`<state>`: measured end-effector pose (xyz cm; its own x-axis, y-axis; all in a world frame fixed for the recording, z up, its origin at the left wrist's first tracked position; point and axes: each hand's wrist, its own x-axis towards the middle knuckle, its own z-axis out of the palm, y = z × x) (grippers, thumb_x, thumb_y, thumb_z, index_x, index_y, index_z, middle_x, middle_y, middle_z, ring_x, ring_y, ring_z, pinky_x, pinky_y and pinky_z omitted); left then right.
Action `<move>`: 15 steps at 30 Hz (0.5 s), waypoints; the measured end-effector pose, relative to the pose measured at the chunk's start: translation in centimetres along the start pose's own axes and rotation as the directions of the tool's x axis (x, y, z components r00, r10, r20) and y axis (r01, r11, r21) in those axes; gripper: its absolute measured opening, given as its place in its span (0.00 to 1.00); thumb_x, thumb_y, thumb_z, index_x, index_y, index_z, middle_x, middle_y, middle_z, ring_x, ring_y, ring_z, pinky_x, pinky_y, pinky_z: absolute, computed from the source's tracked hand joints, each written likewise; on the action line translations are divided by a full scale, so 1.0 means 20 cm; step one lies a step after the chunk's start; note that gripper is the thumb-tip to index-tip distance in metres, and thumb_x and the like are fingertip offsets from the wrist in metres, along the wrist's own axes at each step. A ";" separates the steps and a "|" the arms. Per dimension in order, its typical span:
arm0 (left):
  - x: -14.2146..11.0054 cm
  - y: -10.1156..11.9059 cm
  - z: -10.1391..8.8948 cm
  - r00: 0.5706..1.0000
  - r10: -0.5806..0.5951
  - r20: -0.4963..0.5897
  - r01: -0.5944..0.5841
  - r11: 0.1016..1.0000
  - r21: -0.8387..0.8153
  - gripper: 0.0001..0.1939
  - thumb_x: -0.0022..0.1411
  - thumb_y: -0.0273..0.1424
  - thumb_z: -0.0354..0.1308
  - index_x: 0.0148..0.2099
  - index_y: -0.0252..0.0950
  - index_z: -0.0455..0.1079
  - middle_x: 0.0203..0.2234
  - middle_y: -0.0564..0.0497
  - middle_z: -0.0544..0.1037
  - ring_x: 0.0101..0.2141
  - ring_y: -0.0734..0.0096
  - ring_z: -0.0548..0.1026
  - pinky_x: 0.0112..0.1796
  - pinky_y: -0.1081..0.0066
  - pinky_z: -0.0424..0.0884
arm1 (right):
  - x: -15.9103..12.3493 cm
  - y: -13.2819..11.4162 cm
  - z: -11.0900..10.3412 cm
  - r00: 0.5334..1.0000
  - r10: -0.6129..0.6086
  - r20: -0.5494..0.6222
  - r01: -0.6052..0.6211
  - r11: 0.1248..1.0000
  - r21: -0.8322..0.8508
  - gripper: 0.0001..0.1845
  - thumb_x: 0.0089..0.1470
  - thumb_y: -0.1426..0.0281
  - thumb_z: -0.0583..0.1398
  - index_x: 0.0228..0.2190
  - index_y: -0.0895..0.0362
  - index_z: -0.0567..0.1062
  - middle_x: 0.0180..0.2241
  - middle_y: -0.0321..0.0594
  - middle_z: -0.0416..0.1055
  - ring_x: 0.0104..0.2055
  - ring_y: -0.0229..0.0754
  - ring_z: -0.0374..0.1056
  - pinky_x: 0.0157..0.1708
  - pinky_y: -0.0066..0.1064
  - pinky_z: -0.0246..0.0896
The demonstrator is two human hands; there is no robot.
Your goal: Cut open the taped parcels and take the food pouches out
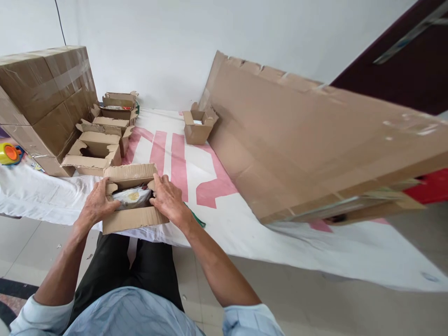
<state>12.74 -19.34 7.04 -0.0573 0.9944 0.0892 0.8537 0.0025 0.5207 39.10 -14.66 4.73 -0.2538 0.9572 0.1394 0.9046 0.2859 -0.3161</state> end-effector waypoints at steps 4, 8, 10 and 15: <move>0.00 -0.02 0.01 1.000 -0.009 -0.009 0.008 0.999 -0.034 0.41 0.59 0.36 0.68 0.72 0.38 0.63 0.60 0.36 0.77 0.62 0.37 0.78 0.62 0.43 0.77 | 0.04 -0.06 -0.03 0.998 0.037 0.054 -0.030 0.991 -0.128 0.32 0.60 0.77 0.64 0.65 0.56 0.74 0.53 0.57 0.80 0.49 0.59 0.81 0.44 0.42 0.72; 0.00 -0.06 0.01 0.999 -0.002 -0.044 -0.005 0.987 -0.159 0.39 0.56 0.35 0.69 0.70 0.41 0.67 0.60 0.40 0.79 0.62 0.39 0.78 0.64 0.42 0.76 | 0.01 -0.03 -0.01 0.990 0.087 -0.110 -0.084 0.996 0.039 0.27 0.68 0.72 0.57 0.65 0.54 0.76 0.49 0.55 0.84 0.48 0.60 0.82 0.49 0.45 0.74; 0.01 -0.08 -0.01 1.000 -0.006 -0.030 -0.002 0.965 -0.261 0.37 0.56 0.35 0.68 0.69 0.41 0.70 0.59 0.42 0.80 0.62 0.41 0.78 0.65 0.43 0.76 | 0.00 0.05 0.01 0.975 0.134 -0.175 -0.092 0.968 0.233 0.28 0.67 0.70 0.55 0.65 0.54 0.77 0.48 0.52 0.85 0.49 0.58 0.82 0.50 0.44 0.75; 0.02 -0.23 -0.06 0.997 -0.001 0.083 0.048 0.818 -0.573 0.40 0.60 0.41 0.64 0.74 0.42 0.69 0.64 0.41 0.81 0.61 0.41 0.80 0.58 0.45 0.82 | -0.04 0.24 0.09 0.955 0.259 -0.142 -0.104 0.747 0.657 0.34 0.62 0.61 0.58 0.67 0.58 0.74 0.51 0.51 0.84 0.50 0.54 0.82 0.47 0.44 0.80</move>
<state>8.16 -19.09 5.73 -0.0146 0.9997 0.0180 0.3997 -0.0107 0.9166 42.99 -13.93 1.36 0.0403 0.9819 0.1848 0.4772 0.1436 -0.8670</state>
